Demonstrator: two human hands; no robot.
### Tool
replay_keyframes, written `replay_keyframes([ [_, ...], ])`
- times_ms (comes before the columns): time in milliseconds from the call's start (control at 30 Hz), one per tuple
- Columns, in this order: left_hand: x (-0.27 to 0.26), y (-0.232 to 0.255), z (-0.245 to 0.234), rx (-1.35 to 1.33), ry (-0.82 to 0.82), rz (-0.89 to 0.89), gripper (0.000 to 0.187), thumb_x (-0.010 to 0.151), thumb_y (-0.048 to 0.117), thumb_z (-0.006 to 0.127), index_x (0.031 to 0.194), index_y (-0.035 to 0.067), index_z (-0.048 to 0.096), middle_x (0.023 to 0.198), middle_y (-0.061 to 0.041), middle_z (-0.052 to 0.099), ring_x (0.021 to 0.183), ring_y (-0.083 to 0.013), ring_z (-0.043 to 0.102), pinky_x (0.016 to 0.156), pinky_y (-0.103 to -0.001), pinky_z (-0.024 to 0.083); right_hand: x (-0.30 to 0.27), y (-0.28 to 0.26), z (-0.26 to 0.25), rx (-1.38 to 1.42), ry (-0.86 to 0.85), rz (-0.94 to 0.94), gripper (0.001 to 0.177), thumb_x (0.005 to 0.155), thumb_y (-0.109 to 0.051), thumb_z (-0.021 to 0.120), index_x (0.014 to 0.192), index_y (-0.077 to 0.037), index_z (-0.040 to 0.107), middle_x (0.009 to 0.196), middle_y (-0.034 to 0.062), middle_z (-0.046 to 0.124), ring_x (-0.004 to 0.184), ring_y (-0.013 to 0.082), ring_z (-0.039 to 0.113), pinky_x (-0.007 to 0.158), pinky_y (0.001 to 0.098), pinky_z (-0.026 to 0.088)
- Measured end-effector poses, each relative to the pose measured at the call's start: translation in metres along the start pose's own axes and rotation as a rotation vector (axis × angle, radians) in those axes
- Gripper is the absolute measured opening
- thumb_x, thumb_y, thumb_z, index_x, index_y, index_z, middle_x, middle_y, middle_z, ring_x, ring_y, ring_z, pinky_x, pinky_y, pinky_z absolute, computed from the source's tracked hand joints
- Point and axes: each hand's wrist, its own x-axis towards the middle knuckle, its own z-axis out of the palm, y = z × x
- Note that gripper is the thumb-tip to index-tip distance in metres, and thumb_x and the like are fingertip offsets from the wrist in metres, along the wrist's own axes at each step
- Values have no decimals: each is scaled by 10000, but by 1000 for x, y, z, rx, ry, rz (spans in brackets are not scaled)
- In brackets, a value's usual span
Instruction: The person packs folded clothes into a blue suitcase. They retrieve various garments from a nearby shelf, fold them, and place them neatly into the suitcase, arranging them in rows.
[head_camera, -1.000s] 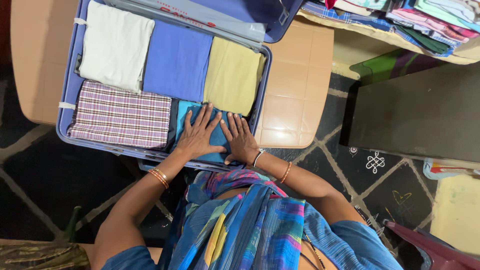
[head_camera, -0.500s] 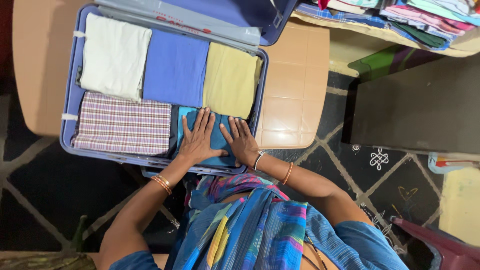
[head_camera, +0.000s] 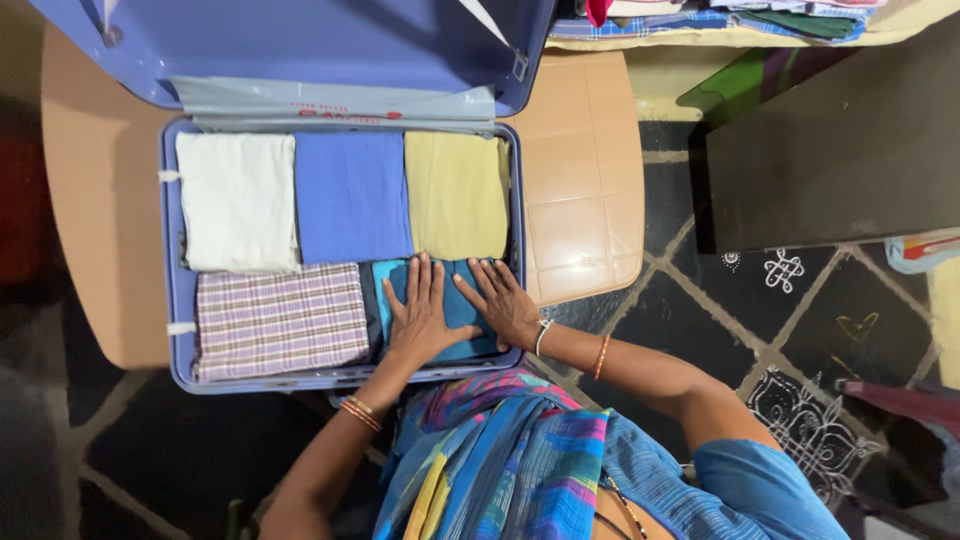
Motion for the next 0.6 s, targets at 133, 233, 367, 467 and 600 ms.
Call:
replay_keyframes([
  [133,3,1,-5,-31,-37,-14,1404,616,777,766,1601,3,132,1698,-182,-13,1571,-312,-86,1138,-748,-98,-1,0,-5,23,14,30,1638,327,-522,969,1633,-114,70,1673,243,145,1543,360,205,1242,504,91],
  [233,3,0,-4,-42,-33,-8,1396,620,774,768,1598,3,137,1694,-187,-16,1565,-312,-94,1132,-748,-107,-3,-1,-4,34,13,34,1632,333,-515,971,1634,-115,71,1673,238,148,1544,356,206,1245,502,91],
  [367,3,-1,-1,-38,-14,-4,1396,616,796,756,1595,8,150,1700,-181,-13,1571,-309,-88,1144,-746,-103,0,-4,-2,33,33,61,1616,338,-511,975,1623,-131,72,1670,221,154,1537,352,209,1234,510,100],
  [467,4,0,-2,-26,-20,-14,1392,613,796,753,1598,17,151,1699,-181,-13,1571,-309,-87,1145,-737,-103,-1,-3,-4,44,22,54,1619,350,-519,976,1626,-114,67,1666,238,160,1543,362,205,1240,506,102],
  [600,4,2,-5,-4,-18,-30,1387,614,790,747,1604,31,142,1705,-164,-3,1575,-289,-75,1155,-719,-100,-3,-1,-3,81,38,21,1561,391,-516,966,1623,-89,108,1649,269,206,1528,382,249,1244,496,122],
])
